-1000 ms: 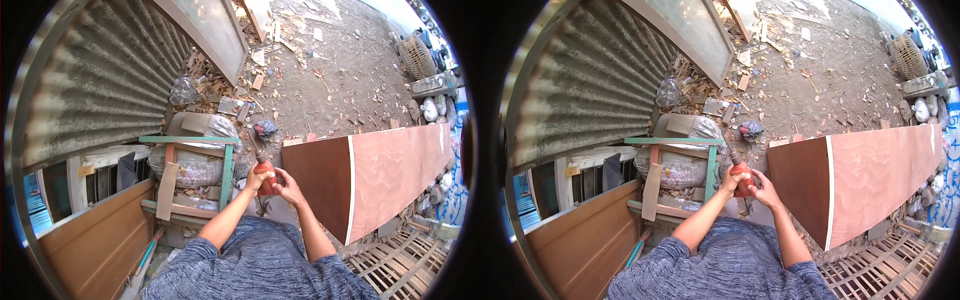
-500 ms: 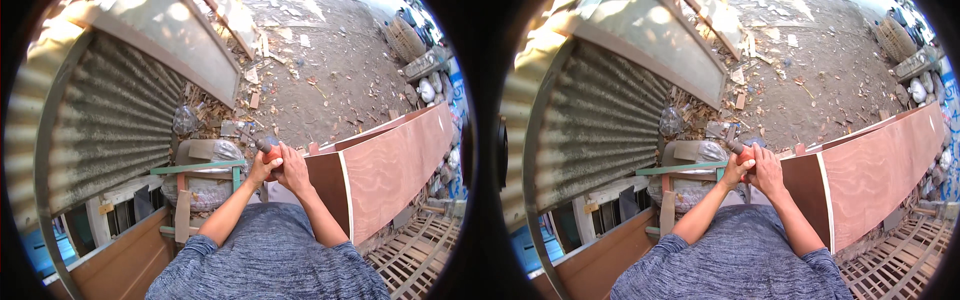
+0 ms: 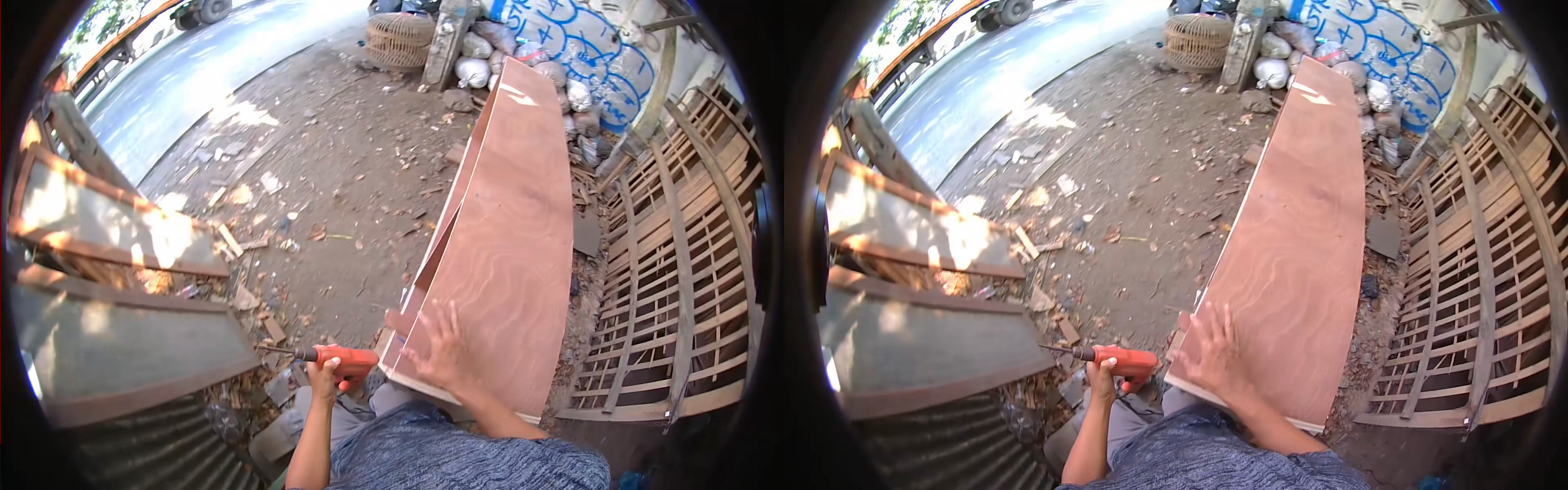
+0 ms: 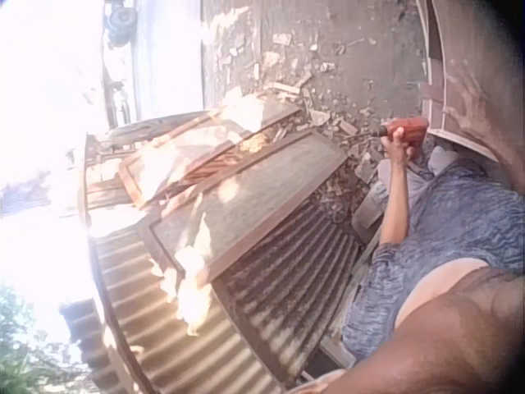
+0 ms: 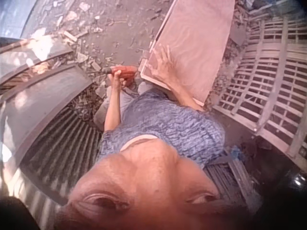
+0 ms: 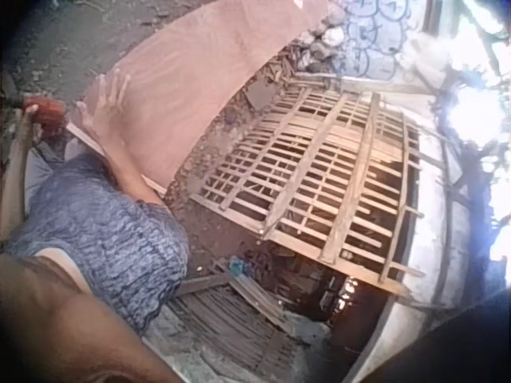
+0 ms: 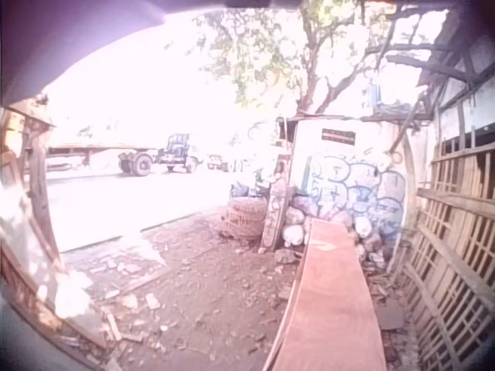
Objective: The person constructs a wooden shelf unit by measuring a piece of wood with a tape measure, marking it with a pencil, and using a power drill to drive a screw into the frame.
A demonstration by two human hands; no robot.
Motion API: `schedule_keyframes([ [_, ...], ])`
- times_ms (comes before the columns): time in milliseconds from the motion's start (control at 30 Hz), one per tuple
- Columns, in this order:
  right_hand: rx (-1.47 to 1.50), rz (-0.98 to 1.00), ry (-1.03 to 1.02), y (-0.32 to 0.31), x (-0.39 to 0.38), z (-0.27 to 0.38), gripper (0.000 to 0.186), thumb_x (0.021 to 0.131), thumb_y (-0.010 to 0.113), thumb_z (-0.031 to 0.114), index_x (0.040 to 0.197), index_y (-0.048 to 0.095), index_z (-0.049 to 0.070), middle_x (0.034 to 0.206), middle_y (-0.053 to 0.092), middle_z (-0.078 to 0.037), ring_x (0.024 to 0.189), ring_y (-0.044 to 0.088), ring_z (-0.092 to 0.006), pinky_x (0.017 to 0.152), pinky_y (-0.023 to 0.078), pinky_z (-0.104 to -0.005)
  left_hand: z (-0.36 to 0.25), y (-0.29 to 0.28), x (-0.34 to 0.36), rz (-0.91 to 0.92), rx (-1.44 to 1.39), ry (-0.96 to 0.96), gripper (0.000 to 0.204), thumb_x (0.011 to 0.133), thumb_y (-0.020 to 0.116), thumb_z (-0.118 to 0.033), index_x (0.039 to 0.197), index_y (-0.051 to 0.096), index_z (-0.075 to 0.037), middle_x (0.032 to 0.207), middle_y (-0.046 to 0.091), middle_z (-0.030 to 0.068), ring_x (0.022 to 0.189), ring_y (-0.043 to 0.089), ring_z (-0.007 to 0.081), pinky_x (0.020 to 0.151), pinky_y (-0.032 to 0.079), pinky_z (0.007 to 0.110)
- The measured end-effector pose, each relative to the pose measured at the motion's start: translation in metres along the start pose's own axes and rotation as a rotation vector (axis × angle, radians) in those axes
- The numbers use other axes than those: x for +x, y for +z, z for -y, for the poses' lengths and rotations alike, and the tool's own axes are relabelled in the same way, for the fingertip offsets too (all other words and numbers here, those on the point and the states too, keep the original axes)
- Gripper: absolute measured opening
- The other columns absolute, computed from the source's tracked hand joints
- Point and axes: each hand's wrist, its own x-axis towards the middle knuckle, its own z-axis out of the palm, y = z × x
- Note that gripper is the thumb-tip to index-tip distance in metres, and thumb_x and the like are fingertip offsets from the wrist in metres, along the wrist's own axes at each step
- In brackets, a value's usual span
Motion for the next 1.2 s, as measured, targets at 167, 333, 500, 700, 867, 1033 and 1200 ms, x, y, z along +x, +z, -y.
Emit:
schedule_keyframes([
  [167,-0.003,0.024,0.205,0.029,0.010,0.001,0.093,0.081,0.078,0.046,0.152,0.036,0.002,0.162,0.020,-0.032,0.150,0.012,-0.0542,0.122,0.016,-0.0600,0.017,0.011,0.051,-0.063,0.009,-0.115,0.043,0.077,0.074,-0.018,0.114,0.059,-0.004,0.111,0.064,0.0093,0.099,0.063,0.0214,0.094,0.048,0.038],
  [333,-0.037,-0.076,0.386,0.051,0.036,0.005,0.101,0.076,0.081,0.044,0.154,0.033,0.001,0.163,0.015,-0.032,0.152,0.006,-0.0532,0.123,0.011,-0.0611,0.039,-0.007,0.101,-0.099,-0.094,-0.294,0.042,0.080,0.075,-0.015,0.117,0.056,-0.008,0.106,0.064,0.0044,0.097,0.063,0.0198,0.088,0.051,0.039],
  [500,-0.175,-0.140,0.648,0.068,0.073,0.019,0.116,0.071,0.085,0.040,0.159,0.020,0.001,0.165,0.010,-0.030,0.154,0.004,-0.0498,0.124,0.009,-0.0611,0.087,-0.060,0.204,-0.146,-0.042,-0.471,0.035,0.085,0.074,-0.024,0.112,0.056,-0.013,0.101,0.063,0.0022,0.095,0.064,0.0191,0.084,0.053,0.038],
  [700,-0.309,-0.154,0.983,0.097,0.116,0.036,0.121,0.068,0.089,0.026,0.160,0.013,0.001,0.167,0.010,-0.028,0.155,0.008,-0.0447,0.126,0.011,-0.0520,0.185,-0.125,0.381,-0.098,0.142,-0.720,0.065,0.076,0.088,-0.036,0.123,0.053,-0.006,0.114,0.062,0.0075,0.104,0.062,0.0211,0.094,0.050,0.039],
  [867,-0.439,-0.143,1.007,0.121,0.135,0.028,0.114,0.073,0.085,0.019,0.161,0.015,0.000,0.167,0.016,-0.023,0.156,0.014,-0.0376,0.126,0.010,-0.0463,0.329,-0.197,0.516,-0.126,0.481,-0.768,0.078,0.063,0.089,-0.029,0.127,0.052,-0.002,0.116,0.063,0.0123,0.103,0.062,0.0260,0.092,0.051,0.044],
  [1033,-0.428,-0.107,0.998,0.135,0.137,0.022,0.105,0.087,0.077,0.033,0.162,0.011,0.003,0.168,0.015,-0.017,0.156,0.011,-0.0298,0.125,0.009,-0.0427,0.464,-0.275,0.597,-0.121,0.658,-0.699,0.078,0.061,0.088,-0.037,0.125,0.063,-0.001,0.110,0.069,0.0095,0.098,0.066,0.0227,0.090,0.053,0.041],
  [1200,-0.590,-0.064,1.112,0.146,0.159,0.022,0.116,0.082,0.079,0.057,0.159,0.017,-0.002,0.162,0.023,-0.030,0.149,0.027,-0.0411,0.120,0.024,-0.0550,0.541,-0.319,0.630,-0.207,0.794,-0.854,0.062,0.063,0.087,-0.036,0.114,0.069,-0.006,0.106,0.068,0.0071,0.096,0.064,0.0199,0.089,0.053,0.039],
])
